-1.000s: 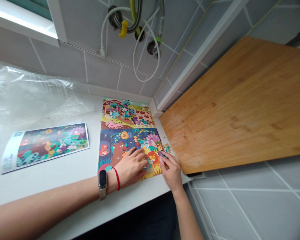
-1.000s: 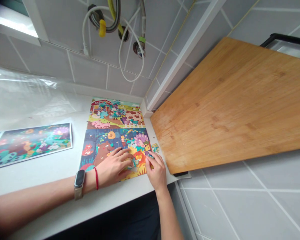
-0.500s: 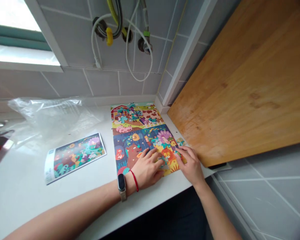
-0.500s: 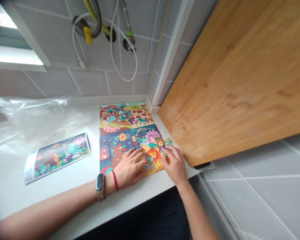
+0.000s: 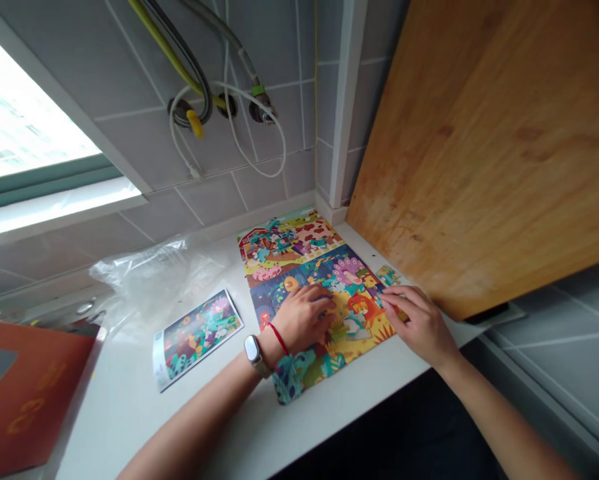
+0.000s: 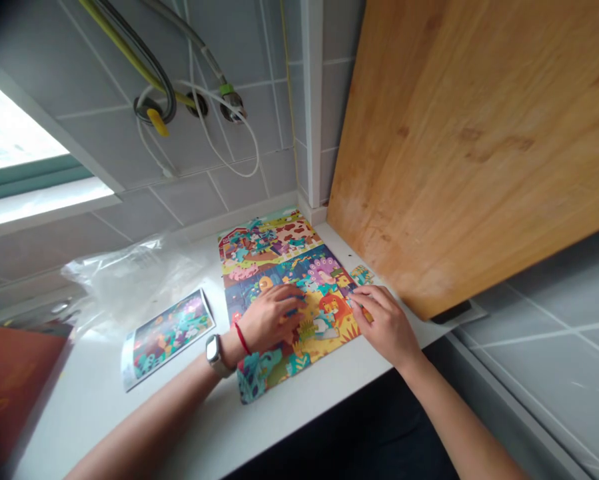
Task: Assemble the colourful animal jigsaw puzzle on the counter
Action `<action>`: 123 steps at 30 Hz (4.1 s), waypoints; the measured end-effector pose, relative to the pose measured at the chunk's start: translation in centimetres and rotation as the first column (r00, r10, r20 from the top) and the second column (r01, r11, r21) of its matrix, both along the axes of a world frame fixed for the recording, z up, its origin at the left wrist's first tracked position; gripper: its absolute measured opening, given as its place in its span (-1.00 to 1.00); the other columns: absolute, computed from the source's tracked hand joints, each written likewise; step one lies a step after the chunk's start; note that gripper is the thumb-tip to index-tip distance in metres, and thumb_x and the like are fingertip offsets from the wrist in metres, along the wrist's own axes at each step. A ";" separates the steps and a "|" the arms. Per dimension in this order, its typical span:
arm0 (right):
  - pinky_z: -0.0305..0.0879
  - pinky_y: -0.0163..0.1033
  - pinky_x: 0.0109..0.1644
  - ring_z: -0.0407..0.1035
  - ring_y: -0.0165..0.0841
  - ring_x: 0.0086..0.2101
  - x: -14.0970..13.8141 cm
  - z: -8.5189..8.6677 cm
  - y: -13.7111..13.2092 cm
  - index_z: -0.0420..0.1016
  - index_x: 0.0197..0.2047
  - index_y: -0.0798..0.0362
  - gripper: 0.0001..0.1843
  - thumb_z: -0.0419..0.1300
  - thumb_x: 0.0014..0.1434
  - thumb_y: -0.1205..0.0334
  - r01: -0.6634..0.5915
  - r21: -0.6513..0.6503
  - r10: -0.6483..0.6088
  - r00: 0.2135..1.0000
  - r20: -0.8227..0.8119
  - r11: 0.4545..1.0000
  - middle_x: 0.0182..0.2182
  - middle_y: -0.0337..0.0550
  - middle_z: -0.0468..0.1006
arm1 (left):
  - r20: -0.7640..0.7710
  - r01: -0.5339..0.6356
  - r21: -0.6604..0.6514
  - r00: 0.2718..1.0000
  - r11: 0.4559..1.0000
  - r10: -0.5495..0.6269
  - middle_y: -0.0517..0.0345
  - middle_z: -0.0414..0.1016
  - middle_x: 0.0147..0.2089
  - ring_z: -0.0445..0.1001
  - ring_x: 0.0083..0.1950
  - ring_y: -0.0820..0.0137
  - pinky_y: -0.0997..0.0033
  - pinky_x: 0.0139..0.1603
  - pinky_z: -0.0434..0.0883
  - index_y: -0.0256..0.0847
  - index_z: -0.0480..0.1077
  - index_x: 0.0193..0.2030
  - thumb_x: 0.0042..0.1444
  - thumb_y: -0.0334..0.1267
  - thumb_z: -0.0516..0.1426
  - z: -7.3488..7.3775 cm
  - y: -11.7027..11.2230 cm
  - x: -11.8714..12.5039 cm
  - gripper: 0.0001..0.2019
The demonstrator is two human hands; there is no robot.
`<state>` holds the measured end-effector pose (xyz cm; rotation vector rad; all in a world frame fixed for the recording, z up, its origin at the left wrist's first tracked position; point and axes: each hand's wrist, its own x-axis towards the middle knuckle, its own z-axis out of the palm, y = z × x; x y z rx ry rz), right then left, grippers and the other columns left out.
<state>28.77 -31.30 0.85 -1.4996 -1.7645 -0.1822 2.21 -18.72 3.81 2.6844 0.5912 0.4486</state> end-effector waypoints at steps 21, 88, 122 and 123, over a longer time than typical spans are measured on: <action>0.58 -0.06 0.02 0.59 -0.19 -0.12 0.1 -0.5 0.1 0.64 -0.05 -0.05 -0.83 0.21 0.38 0.29 0.000 -0.033 -0.002 0.999 -0.041 0.999 -0.16 -0.09 0.65 | -0.188 -0.589 0.119 0.777 0.800 0.600 -0.09 0.34 0.44 0.38 0.40 0.00 -0.09 0.39 0.33 0.01 0.52 0.28 0.38 -0.09 0.10 -2.9 11.5 -8.4 -0.60; 0.55 -0.07 0.01 0.57 -0.20 -0.11 0.2 0.0 -0.2 0.63 -0.08 -0.03 -0.83 0.19 0.40 0.29 0.002 -0.109 -0.013 0.995 -0.098 0.994 -0.16 -0.08 0.63 | 0.121 -0.062 -0.931 0.877 0.360 0.465 0.02 0.71 -0.28 0.60 -0.40 0.44 0.53 -0.40 0.47 -0.27 0.61 -0.26 -0.07 0.07 0.47 3.0 2.3 -0.7 -0.57; 0.51 0.08 0.12 0.52 -0.13 -0.03 -1.8 1.2 -0.4 0.64 0.04 -0.05 -0.74 0.23 0.35 0.37 -0.127 -0.041 0.128 0.992 0.022 0.991 -0.09 -0.02 0.65 | 0.148 -0.006 -0.887 0.943 0.462 0.297 0.15 0.66 -0.37 0.58 -0.38 0.46 0.56 -0.39 0.43 -0.24 0.54 -0.36 0.02 -0.23 0.38 -0.9 2.2 -0.4 -0.84; 0.50 0.10 0.15 0.51 -0.12 0.02 -2.5 1.3 -0.5 0.63 0.06 -0.07 -0.72 0.23 0.35 0.37 -0.158 -0.077 0.158 0.987 0.001 0.985 -0.06 -0.02 0.65 | 0.150 0.004 -0.896 0.944 0.445 0.295 0.15 0.67 -0.37 0.58 -0.39 0.46 0.56 -0.40 0.42 -0.24 0.53 -0.37 0.01 -0.20 0.39 -1.1 2.4 -0.4 -0.81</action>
